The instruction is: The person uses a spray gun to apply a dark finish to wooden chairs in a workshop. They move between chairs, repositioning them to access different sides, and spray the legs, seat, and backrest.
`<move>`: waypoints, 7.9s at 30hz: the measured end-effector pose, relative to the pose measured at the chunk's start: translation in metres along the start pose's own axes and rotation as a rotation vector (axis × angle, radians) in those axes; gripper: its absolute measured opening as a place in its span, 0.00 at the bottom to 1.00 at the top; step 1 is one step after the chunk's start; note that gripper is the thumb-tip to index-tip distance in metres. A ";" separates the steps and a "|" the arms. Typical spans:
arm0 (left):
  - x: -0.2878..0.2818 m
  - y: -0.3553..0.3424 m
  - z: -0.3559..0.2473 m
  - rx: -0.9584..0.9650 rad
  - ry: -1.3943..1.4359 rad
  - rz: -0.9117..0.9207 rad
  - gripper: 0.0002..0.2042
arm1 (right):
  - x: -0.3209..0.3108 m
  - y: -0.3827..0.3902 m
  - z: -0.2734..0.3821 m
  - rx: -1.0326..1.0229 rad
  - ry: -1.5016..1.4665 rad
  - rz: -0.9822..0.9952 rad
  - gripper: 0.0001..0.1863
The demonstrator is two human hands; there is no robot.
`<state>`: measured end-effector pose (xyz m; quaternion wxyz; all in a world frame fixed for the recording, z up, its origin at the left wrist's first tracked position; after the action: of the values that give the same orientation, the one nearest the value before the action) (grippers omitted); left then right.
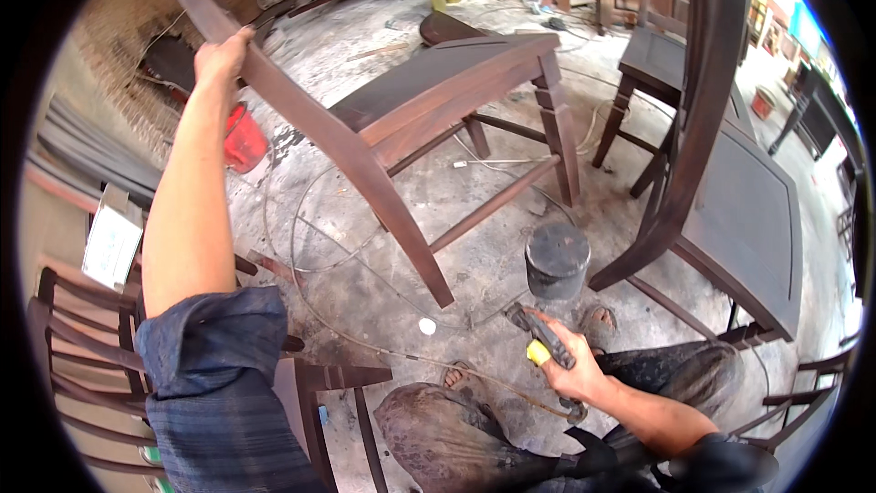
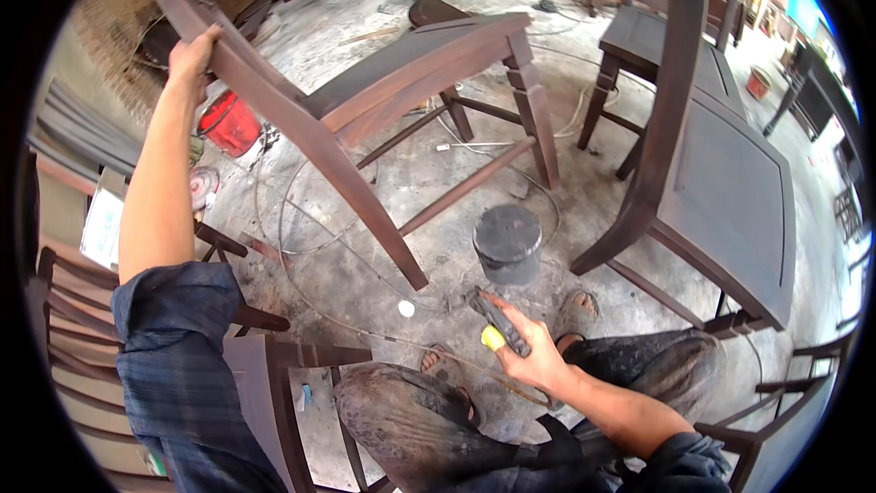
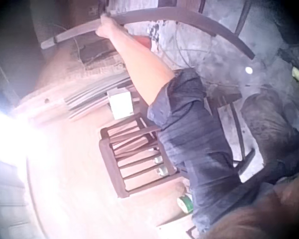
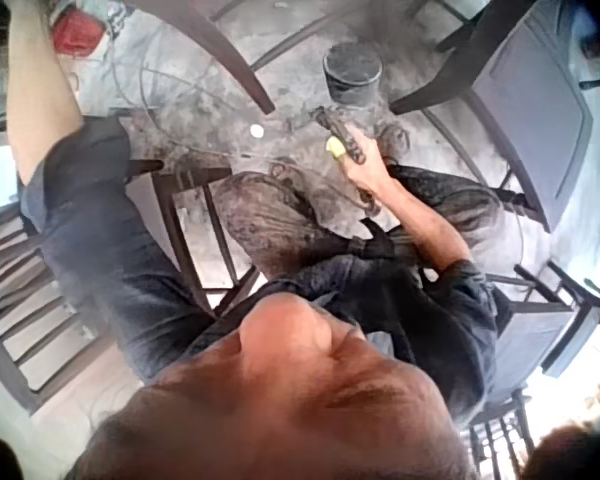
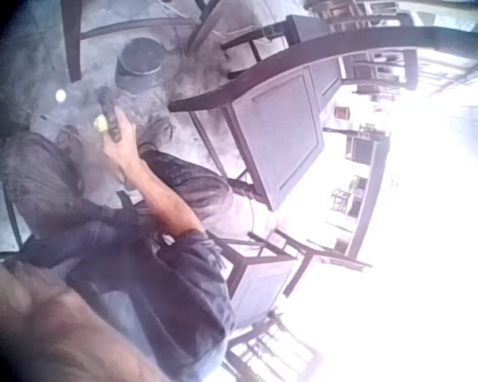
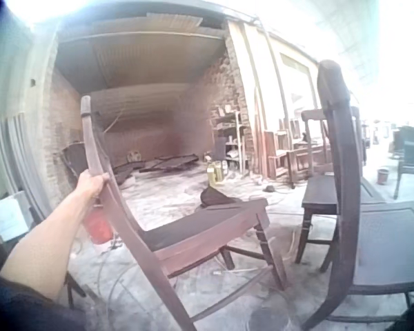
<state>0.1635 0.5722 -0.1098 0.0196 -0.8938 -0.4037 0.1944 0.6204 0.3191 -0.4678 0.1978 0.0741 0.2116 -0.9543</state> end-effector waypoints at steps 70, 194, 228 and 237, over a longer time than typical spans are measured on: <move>-0.008 0.031 -0.004 0.178 0.036 -0.093 0.26 | -0.028 -0.114 0.094 -0.186 -0.218 -0.112 0.28; -0.014 0.024 0.004 0.138 -0.004 -0.141 0.27 | -0.015 -0.158 0.106 -0.180 -0.219 0.021 0.29; -0.015 0.033 0.002 0.157 0.006 -0.130 0.28 | -0.007 -0.160 0.103 -0.135 -0.189 -0.010 0.30; -0.014 0.034 -0.002 0.173 0.013 -0.105 0.29 | -0.069 -0.153 0.092 -0.124 -0.137 -0.178 0.29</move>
<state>0.1801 0.5394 -0.1103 0.1097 -0.8675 -0.4317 0.2215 0.6157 0.4303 -0.3128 0.1306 -0.0226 0.2617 -0.9560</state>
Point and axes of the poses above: each hand's wrist, its own y-axis away from the middle knuckle, its own x-axis out of the palm, z = x × y, the point moved 10 cm from there along -y, towards the middle knuckle, and after that the axes turned 15 degrees about -x, right-handed, at the moved point
